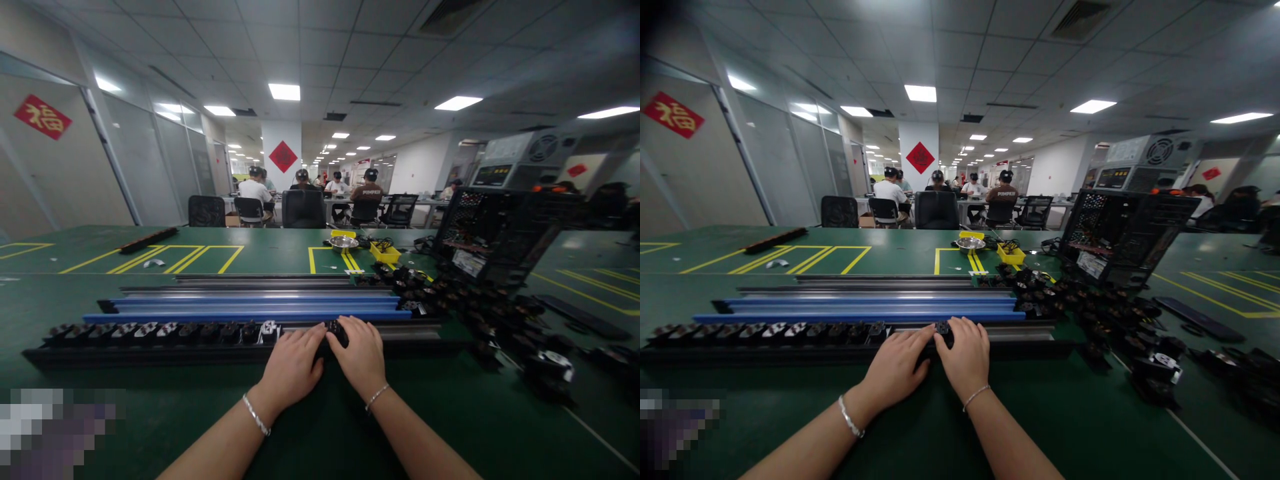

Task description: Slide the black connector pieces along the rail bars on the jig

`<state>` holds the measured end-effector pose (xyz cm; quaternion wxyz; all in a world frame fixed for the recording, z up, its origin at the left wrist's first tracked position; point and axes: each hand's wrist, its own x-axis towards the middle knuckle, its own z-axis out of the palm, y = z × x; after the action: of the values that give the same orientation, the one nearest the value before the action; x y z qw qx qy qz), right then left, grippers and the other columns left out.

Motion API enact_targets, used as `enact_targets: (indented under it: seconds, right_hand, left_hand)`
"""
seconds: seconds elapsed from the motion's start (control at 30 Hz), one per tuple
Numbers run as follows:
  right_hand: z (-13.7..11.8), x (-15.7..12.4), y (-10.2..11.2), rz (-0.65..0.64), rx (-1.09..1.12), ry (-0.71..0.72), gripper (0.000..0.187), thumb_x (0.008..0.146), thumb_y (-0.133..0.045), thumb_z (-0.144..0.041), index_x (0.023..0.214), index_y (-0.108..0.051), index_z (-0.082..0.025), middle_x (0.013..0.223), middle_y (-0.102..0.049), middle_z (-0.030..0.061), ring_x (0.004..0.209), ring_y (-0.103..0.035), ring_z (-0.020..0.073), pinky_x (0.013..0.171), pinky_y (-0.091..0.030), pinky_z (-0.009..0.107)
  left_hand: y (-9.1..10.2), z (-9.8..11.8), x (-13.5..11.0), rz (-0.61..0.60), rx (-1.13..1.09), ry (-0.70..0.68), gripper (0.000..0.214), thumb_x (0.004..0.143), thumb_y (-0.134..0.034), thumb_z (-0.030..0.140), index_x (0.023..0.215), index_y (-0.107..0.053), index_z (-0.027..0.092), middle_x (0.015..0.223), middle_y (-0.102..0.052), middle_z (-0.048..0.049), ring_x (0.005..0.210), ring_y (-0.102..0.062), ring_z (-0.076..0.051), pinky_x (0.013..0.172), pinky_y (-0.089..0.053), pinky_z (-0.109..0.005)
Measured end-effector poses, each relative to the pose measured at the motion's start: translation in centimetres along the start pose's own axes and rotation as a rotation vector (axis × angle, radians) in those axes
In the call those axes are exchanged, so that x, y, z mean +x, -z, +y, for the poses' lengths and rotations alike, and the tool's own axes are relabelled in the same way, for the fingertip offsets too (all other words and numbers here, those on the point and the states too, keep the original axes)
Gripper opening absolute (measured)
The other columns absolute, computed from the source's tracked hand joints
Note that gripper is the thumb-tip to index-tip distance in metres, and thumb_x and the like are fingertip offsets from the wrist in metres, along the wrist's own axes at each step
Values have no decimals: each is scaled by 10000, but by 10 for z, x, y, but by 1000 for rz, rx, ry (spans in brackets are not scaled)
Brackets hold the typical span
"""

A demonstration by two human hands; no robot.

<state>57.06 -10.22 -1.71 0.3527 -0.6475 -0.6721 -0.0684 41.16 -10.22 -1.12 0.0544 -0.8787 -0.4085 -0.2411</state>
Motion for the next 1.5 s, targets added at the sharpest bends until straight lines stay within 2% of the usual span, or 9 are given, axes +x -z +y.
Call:
enact_targets:
  seconds: [0.1, 0.17, 0.37, 0.6, 0.97, 1.5]
  right_hand:
    - [2, 0, -1, 14, 11, 9, 341, 809, -482, -393, 1034, -629, -182, 1087, -645, 81, 1094, -517, 220, 996, -260, 416]
    - [3, -1, -1, 23, 14, 10, 339, 811, -482, -378, 1037, -627, -172, 1086, -645, 84, 1091, -519, 219, 997, -264, 411]
    - [4, -2, -2, 57, -7, 23, 333, 811, -480, -360, 1027, -624, -151, 1071, -646, 94, 1066, -533, 213, 988, -286, 390]
    - [8, -2, -5, 99, -27, 21, 323, 810, -466, -335, 1015, -615, -134, 1048, -647, 105, 1034, -543, 221, 978, -305, 380]
    - [7, -2, -3, 134, -68, 22, 310, 791, -479, -363, 984, -598, -152, 1020, -646, 113, 1007, -543, 237, 961, -308, 414]
    - [16, -1, -1, 155, -82, -5, 293, 805, -463, -363, 953, -591, -145, 974, -646, 109, 957, -550, 234, 918, -342, 379]
  left_hand:
    - [-2, 1, 0, 62, 67, 8, 464, 788, -516, 258, 1247, -463, 215, 1360, -451, -52, 1258, -372, -237, 1001, -347, -408]
    - [-4, 1, 0, 96, 112, 30, 451, 811, -501, 299, 1246, -472, 183, 1364, -444, -78, 1283, -340, -250, 1039, -304, -430]
    - [-8, 1, 2, 74, 138, 54, 427, 830, -486, 331, 1228, -502, 176, 1318, -496, -93, 1229, -418, -261, 1043, -297, -461]
    - [-7, 1, 2, 83, 125, 48, 411, 827, -502, 320, 1229, -498, 232, 1325, -485, -81, 1234, -412, -259, 1032, -314, -465]
    - [-8, 1, 2, 79, 118, 51, 401, 812, -514, 299, 1206, -508, 227, 1328, -479, -87, 1233, -409, -271, 1019, -321, -477]
    - [-8, 1, 1, 91, 123, 56, 395, 816, -516, 319, 1202, -511, 238, 1325, -481, -83, 1233, -407, -265, 1032, -299, -476]
